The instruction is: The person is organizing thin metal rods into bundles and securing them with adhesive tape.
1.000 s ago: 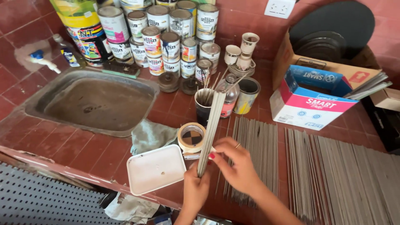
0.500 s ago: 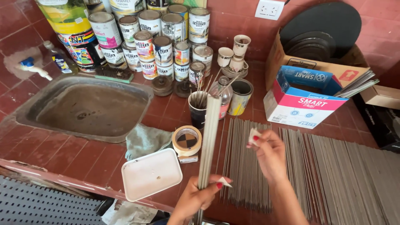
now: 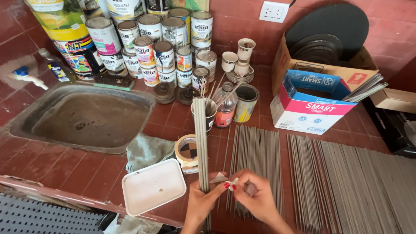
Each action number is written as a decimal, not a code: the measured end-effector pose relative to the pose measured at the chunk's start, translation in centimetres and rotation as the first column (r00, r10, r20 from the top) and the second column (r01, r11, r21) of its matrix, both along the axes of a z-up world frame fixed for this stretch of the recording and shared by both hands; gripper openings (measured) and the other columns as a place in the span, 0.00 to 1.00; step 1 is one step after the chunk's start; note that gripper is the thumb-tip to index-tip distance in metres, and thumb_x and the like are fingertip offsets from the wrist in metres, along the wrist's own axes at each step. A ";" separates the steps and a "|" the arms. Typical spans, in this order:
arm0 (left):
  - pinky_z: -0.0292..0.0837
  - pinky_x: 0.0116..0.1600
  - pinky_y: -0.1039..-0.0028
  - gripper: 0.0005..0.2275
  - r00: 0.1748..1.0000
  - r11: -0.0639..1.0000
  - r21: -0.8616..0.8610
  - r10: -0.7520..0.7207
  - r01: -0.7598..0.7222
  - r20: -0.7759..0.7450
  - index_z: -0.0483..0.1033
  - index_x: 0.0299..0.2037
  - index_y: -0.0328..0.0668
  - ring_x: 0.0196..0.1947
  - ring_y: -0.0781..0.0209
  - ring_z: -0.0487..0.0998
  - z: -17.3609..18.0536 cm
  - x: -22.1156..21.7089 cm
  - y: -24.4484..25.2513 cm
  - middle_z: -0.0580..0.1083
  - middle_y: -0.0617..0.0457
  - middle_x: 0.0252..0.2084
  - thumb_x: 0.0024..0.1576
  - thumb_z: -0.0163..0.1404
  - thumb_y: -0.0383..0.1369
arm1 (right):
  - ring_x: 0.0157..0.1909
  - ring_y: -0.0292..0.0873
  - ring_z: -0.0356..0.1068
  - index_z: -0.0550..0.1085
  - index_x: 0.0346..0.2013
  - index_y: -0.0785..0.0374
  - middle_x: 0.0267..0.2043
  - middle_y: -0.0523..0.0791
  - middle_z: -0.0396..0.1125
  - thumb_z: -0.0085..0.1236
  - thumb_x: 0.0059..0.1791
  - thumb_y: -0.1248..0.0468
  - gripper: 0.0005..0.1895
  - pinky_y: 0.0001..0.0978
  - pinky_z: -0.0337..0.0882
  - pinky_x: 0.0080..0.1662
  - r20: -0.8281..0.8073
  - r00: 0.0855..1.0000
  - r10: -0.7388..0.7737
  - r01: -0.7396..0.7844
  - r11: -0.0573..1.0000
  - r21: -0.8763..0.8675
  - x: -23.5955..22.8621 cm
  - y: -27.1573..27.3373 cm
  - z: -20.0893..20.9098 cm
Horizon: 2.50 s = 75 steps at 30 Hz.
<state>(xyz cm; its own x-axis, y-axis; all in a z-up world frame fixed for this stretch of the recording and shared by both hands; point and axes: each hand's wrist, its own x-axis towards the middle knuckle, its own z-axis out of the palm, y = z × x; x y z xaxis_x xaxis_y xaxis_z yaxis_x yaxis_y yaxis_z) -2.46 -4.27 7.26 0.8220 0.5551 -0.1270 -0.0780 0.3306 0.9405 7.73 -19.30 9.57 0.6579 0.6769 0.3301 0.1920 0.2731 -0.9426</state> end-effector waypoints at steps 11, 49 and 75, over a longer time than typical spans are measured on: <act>0.47 0.18 0.82 0.12 0.997 0.999 0.009 -0.042 0.041 0.061 0.86 0.46 0.26 0.11 0.73 0.58 0.0 0.0 -0.5 0.70 0.57 0.14 0.53 0.62 0.23 | 0.29 0.41 0.71 0.80 0.43 0.71 0.37 0.53 0.76 0.60 0.47 0.77 0.11 0.31 0.78 0.30 -0.277 0.961 0.018 0.036 0.981 0.190 1.6 0.4 -2.4; 0.48 0.17 0.82 0.23 0.972 0.996 -0.076 -0.030 0.049 0.234 0.78 0.57 0.22 0.11 0.72 0.56 -0.2 -2.5 2.6 0.64 0.59 0.14 0.49 0.62 0.17 | 0.24 0.40 0.76 0.80 0.35 0.70 0.26 0.50 0.77 0.63 0.47 0.76 0.04 0.27 0.83 0.29 0.064 0.998 0.006 -0.009 0.999 0.044 4.5 3.8 -4.8; 0.40 0.16 0.80 0.16 0.982 0.939 -0.295 -0.150 0.177 0.112 0.79 0.60 0.29 0.11 0.73 0.48 2.3 -1.9 1.5 0.58 0.59 0.13 0.62 0.49 0.25 | 0.39 0.43 0.76 0.78 0.48 0.71 0.39 0.52 0.77 0.63 0.42 0.81 0.19 0.33 0.77 0.44 -0.248 0.963 0.104 -0.111 0.994 -0.016 3.2 3.0 -5.7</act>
